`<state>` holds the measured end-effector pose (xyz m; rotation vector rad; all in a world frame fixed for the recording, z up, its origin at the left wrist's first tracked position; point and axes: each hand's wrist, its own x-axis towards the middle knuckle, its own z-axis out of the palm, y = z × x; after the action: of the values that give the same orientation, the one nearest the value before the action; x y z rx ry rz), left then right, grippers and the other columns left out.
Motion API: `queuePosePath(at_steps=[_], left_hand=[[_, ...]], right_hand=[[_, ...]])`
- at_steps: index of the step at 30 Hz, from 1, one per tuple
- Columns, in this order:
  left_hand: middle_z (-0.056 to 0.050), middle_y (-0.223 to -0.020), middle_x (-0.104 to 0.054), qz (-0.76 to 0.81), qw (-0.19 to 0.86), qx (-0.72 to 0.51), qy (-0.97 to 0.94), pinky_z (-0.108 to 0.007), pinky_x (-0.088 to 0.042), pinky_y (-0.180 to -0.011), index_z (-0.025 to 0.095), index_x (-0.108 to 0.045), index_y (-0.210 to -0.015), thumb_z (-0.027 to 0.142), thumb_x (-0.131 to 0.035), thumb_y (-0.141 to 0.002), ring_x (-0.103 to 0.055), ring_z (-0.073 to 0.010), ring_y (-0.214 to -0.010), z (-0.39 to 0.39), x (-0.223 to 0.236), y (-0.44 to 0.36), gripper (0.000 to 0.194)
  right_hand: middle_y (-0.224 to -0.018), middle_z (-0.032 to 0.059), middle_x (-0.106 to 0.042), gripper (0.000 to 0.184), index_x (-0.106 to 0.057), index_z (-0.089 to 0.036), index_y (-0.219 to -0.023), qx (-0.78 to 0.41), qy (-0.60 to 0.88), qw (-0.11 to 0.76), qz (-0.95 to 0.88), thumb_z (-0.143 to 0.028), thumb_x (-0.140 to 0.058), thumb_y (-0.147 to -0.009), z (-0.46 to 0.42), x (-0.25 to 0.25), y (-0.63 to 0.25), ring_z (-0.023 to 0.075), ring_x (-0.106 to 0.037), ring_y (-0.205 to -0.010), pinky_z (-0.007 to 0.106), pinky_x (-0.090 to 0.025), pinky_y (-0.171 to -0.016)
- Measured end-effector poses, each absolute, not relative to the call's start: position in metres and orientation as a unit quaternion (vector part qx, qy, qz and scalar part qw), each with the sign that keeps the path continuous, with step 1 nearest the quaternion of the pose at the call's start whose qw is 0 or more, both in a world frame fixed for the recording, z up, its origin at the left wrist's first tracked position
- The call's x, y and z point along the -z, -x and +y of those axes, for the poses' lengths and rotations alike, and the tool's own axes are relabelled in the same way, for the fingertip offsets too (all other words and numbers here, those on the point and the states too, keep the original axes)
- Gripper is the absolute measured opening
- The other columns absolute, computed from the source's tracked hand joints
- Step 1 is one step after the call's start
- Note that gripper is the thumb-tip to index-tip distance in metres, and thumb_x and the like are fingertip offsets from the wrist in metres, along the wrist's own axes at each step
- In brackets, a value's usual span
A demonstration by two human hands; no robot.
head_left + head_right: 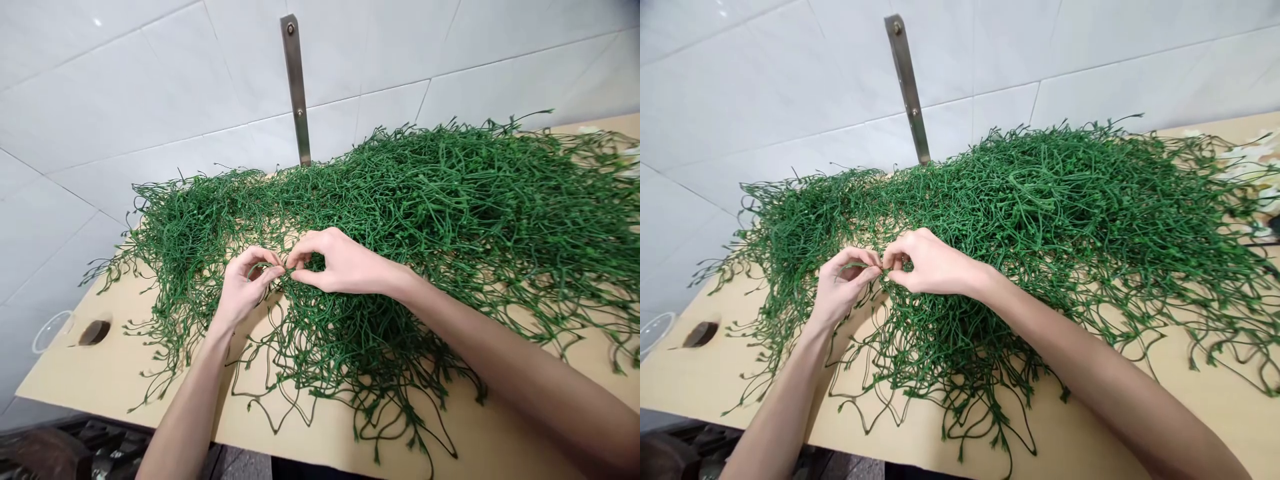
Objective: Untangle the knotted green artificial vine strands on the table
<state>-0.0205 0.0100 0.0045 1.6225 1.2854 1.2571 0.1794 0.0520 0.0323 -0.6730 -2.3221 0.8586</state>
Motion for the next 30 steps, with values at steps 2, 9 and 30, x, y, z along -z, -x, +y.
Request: queuePosePath(at_steps=[2, 9, 30], left_hand=[[-0.002, -0.082, -0.067, 0.494, 0.362, -0.483, -0.625, -0.025, -0.048, -0.071, 0.019, -0.056, -0.079, 0.026, -0.071, -0.08, -0.062, -0.0134, -0.077, 0.009, -0.003, 0.02, 0.017], [0.0, -0.078, -0.06, 0.483, 0.351, -0.439, -0.671, -0.024, -0.044, -0.065, 0.018, -0.058, -0.087, 0.027, -0.063, -0.084, -0.055, -0.0122, -0.07, 0.006, -0.003, 0.015, 0.01], [0.002, -0.061, -0.058, 0.496, 0.254, -0.331, -0.762, -0.024, -0.034, -0.053, 0.016, -0.062, -0.069, 0.027, -0.057, -0.086, -0.044, -0.0095, -0.053, 0.009, -0.003, 0.014, 0.02]], right_hand=[[-0.08, 0.0038, -0.067, 0.007, -0.068, -0.014, -0.079, -0.289, 0.252, 0.288, -0.878, -0.014, -0.061, -0.077, 0.051, -0.032, -0.179, 0.015, -0.056, -0.079, 0.03, -0.042, -0.079], [-0.063, -0.0026, -0.054, 0.007, -0.054, -0.017, -0.065, -0.34, 0.279, 0.254, -0.861, -0.02, -0.06, -0.068, 0.049, -0.027, -0.176, 0.0092, -0.043, -0.059, 0.024, -0.035, -0.059], [-0.049, -0.004, -0.033, 0.032, -0.033, -0.019, -0.05, -0.284, 0.311, 0.236, -0.876, -0.028, -0.05, -0.075, 0.05, -0.015, -0.17, 0.0094, -0.027, -0.055, 0.028, -0.024, -0.057]])
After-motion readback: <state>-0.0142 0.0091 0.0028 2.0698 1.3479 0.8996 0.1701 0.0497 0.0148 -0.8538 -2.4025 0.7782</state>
